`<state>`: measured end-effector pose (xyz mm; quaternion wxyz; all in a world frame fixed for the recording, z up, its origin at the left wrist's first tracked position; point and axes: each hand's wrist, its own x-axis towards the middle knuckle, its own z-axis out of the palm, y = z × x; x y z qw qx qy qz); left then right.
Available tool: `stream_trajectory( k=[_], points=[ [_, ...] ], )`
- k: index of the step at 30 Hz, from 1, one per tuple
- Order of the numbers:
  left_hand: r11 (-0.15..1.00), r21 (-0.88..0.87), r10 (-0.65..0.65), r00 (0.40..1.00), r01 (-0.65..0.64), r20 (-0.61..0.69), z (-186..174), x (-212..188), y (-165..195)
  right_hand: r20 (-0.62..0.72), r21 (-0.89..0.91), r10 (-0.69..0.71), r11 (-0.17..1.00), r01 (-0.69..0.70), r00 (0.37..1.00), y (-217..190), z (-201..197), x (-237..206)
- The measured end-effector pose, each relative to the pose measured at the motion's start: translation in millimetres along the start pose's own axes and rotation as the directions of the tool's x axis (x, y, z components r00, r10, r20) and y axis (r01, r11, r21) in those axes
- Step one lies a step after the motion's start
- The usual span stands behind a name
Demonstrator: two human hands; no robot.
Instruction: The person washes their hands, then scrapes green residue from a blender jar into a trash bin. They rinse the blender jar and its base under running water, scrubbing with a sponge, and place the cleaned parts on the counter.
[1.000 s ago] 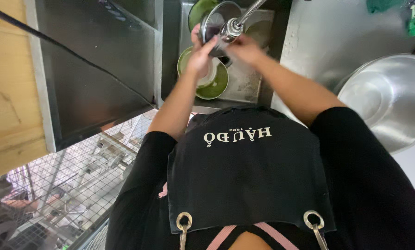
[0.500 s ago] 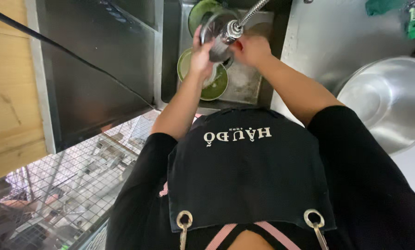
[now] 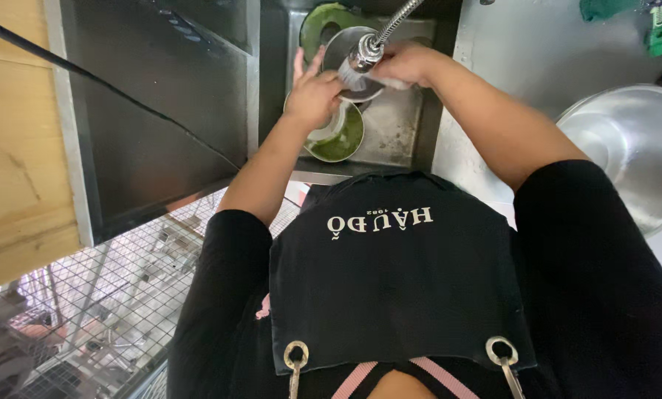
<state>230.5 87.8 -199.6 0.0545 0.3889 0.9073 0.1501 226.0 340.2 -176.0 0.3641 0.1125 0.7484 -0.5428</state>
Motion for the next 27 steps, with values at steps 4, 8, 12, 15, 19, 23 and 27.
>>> stream_trajectory(
  k=[4, 8, 12, 15, 19, 23, 27],
  points=[
    [0.963, -0.226, -0.203, 0.942, 0.144, -0.265, 19.1, 5.7, 2.1, -0.399, -0.323, -0.449, 0.885, 0.336, 0.799, -6.9, 20.1, -17.9],
    [0.274, -0.871, -0.751, 0.656, 0.407, 0.07, 55.7, 12.7, -2.3, -0.21, -0.773, -0.819, 0.474, 0.423, 0.534, -1.2, 61.2, -24.8],
    [0.229, -0.863, -0.746, 0.651, 0.451, 0.142, 67.9, 20.3, 0.0, -0.478, -0.659, -0.525, 0.745, 0.109, 0.704, 7.1, 68.8, -18.0],
    [0.079, -0.913, -0.688, 0.685, 0.399, 0.24, 65.4, 28.2, 10.9, -0.419, -0.702, -0.708, 0.649, 0.291, 0.568, 8.1, 61.9, -19.7],
    [-0.113, -0.97, -0.664, 0.71, 0.215, 0.235, 54.1, 36.0, 28.1, -0.288, -0.766, -0.834, 0.495, 0.41, 0.471, 5.1, 67.1, -31.1],
    [-0.174, -0.966, -0.681, 0.684, 0.193, 0.26, 47.7, 38.9, 26.3, -0.301, -0.827, -0.892, 0.421, 0.374, 0.337, -5.8, 74.8, -34.7],
    [-0.057, -0.924, -0.719, 0.626, 0.379, 0.301, 47.9, 33.0, 10.9, -0.415, -0.616, -0.719, 0.673, 0.41, 0.557, -11.0, 54.8, -17.4]
  ],
)
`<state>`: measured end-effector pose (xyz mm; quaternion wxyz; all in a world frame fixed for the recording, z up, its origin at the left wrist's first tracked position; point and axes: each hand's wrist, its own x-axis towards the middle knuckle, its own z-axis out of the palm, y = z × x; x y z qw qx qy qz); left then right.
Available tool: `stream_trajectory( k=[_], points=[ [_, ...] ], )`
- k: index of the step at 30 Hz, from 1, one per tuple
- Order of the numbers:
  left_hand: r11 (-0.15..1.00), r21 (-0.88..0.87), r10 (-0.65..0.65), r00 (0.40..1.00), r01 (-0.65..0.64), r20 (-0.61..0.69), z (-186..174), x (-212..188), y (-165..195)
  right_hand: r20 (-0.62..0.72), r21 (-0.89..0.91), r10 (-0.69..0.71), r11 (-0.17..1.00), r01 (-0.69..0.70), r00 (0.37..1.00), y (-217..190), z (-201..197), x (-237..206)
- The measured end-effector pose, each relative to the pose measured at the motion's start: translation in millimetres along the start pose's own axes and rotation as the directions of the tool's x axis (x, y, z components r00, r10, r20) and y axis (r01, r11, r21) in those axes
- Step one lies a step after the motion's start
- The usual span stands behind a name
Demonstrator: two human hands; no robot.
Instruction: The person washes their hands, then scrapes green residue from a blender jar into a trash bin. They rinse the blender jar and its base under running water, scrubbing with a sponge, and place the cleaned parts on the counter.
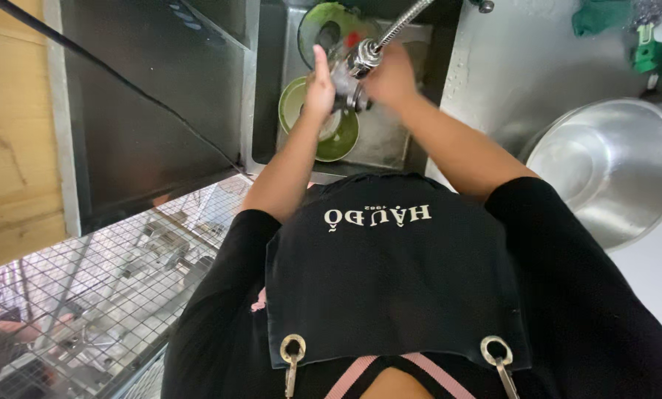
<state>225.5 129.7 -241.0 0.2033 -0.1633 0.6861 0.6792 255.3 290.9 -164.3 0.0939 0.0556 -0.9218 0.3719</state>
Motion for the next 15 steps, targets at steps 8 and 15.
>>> stream_trajectory(
  k=[8, 15],
  points=[
    [0.363, -0.886, -0.123, 0.957, 0.29, 0.263, -0.9, 4.8, -4.8, -0.08, 0.389, 0.27, 0.895, -0.22, 0.96, 10.7, 10.3, -22.2],
    [0.441, -0.862, -0.123, 0.968, 0.249, 0.217, 22.5, 2.0, 0.2, 0.03, -0.319, -0.417, 0.857, 0.404, 0.908, -25.8, 12.4, -23.3]
  ],
)
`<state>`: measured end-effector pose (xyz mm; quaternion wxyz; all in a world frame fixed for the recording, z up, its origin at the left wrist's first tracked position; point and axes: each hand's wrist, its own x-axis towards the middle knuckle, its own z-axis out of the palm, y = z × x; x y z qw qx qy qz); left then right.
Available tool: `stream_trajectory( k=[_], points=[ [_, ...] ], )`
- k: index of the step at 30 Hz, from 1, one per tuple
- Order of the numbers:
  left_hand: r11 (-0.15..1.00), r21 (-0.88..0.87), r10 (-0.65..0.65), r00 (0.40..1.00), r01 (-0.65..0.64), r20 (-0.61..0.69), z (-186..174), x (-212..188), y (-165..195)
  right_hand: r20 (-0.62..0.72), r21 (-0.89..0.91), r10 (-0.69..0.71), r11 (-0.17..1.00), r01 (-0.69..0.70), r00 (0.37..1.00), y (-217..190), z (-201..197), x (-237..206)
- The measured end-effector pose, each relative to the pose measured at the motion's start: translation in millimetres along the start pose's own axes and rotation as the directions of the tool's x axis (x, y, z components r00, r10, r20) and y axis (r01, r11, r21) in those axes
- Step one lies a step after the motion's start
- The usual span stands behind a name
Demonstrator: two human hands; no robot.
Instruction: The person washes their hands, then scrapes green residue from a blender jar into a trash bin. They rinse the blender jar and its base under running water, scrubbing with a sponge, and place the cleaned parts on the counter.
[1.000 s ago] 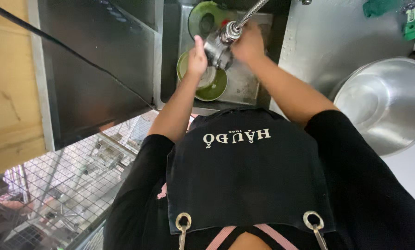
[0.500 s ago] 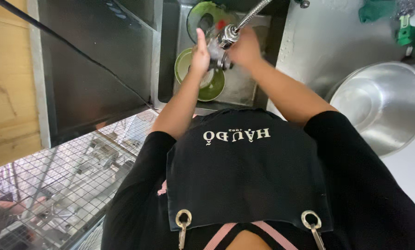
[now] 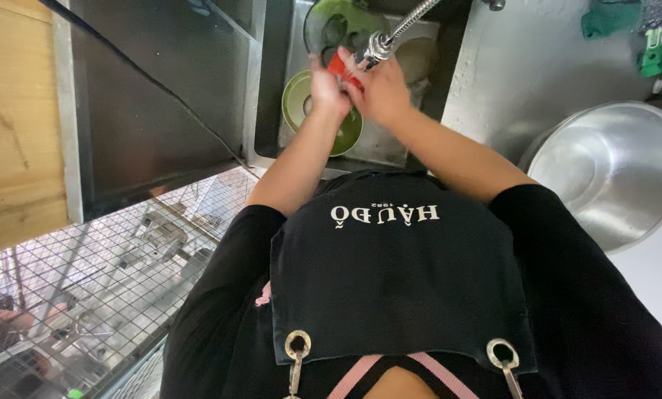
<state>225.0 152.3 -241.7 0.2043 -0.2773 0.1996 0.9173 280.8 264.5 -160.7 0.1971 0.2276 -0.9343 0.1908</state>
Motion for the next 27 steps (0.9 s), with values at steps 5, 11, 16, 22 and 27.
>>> stream_trajectory(
  k=[5, 11, 16, 22, 27],
  points=[
    [0.601, 0.798, 0.12, 0.992, -0.045, -0.034, -0.3, -16.9, 6.9, 0.271, 0.138, 0.219, 0.955, -0.263, 0.937, 44.0, 6.9, 26.8],
    [0.949, 0.288, -0.144, 0.989, 0.131, 0.022, -20.3, -17.4, 21.0, 0.662, 0.487, 0.571, 0.165, -0.858, 0.486, 64.8, 8.5, 0.0],
    [0.982, -0.185, 0.022, 1.0, -0.023, -0.008, -14.3, 12.1, 15.7, 0.036, 0.498, 0.57, 0.702, -0.51, 0.821, 19.5, 13.3, -15.3],
    [0.97, -0.218, -0.085, 0.99, 0.108, 0.111, -1.4, 18.9, 12.6, 0.037, 0.128, 0.07, 0.989, -0.074, 0.997, 10.9, -2.6, -8.3],
    [0.986, -0.127, -0.102, 0.992, 0.112, 0.079, 1.5, -0.2, 16.6, 0.12, 0.31, 0.141, 0.935, -0.172, 0.983, 28.3, -2.9, -12.9]
  ],
)
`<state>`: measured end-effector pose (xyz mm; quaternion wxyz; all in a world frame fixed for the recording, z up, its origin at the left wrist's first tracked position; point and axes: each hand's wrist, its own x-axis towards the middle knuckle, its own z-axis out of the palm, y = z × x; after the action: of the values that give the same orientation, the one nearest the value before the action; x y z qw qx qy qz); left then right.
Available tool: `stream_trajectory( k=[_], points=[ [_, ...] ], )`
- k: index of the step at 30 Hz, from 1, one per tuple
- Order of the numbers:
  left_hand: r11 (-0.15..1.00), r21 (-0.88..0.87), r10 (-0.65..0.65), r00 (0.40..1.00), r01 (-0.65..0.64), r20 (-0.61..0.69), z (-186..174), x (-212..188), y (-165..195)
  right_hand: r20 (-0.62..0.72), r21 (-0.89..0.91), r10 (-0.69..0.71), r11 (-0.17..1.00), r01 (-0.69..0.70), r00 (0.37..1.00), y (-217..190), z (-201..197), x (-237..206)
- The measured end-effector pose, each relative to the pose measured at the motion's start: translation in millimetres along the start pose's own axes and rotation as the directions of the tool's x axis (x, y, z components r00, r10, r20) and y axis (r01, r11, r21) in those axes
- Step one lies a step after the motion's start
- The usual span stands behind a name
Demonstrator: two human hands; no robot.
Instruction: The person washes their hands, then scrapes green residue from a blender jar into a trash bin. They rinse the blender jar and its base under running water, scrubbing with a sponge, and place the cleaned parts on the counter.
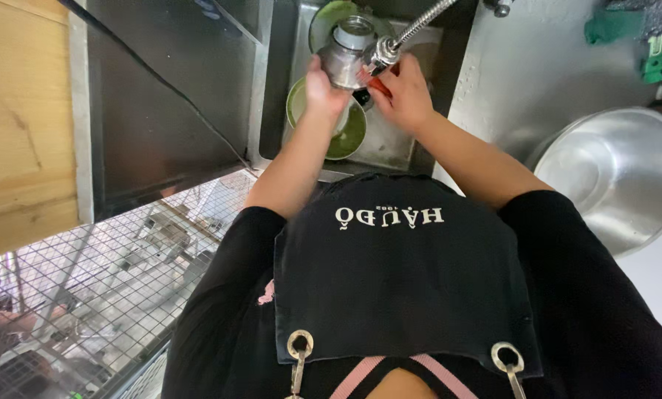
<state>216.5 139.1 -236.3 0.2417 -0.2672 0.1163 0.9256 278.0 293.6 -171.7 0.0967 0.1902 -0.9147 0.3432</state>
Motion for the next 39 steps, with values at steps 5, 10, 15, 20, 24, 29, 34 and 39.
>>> stream_trajectory(
  k=[5, 10, 15, 20, 24, 29, 34, 39],
  points=[
    [1.0, -0.012, -0.026, 1.0, 0.026, 0.01, 5.6, -8.9, -3.8, 0.066, -0.186, -0.128, 0.973, 0.138, 0.99, 3.1, 6.5, -1.8],
    [0.996, 0.091, 0.0, 1.0, -0.002, 0.026, -3.1, 0.8, -2.6, -0.059, -0.172, -0.148, 0.976, 0.136, 0.987, -4.6, 2.7, 4.6],
    [0.992, 0.119, 0.025, 0.99, -0.042, 0.14, -13.7, 7.7, -4.6, -0.025, -0.245, -0.053, 0.968, 0.046, 0.998, -20.5, 2.5, 8.5],
    [0.995, -0.094, 0.028, 0.995, -0.037, -0.097, -14.5, 4.0, 5.1, -0.101, -0.176, -0.076, 0.983, 0.057, 0.992, -17.8, 4.3, -6.8],
    [1.0, -0.026, 0.01, 1.0, -0.011, -0.019, -10.7, -7.4, 16.8, -0.13, 0.087, 0.274, 0.96, -0.265, 0.953, 1.6, 3.2, 1.9],
    [0.848, 0.522, -0.02, 0.99, 0.09, -0.138, -8.8, -27.0, 33.8, 0.259, 0.433, 0.504, 0.702, -0.565, 0.824, 17.3, -6.0, 48.7],
    [0.666, 0.731, 0.052, 0.968, 0.15, -0.247, -2.0, -19.3, 22.8, 0.279, 0.094, 0.049, 0.992, -0.078, 0.959, 7.7, -16.2, 62.0],
    [0.925, 0.379, -0.011, 0.997, 0.039, -0.077, -6.9, -1.6, 4.9, 0.095, -0.13, -0.117, 0.983, 0.129, 0.989, -20.9, -10.4, 31.7]
  ],
)
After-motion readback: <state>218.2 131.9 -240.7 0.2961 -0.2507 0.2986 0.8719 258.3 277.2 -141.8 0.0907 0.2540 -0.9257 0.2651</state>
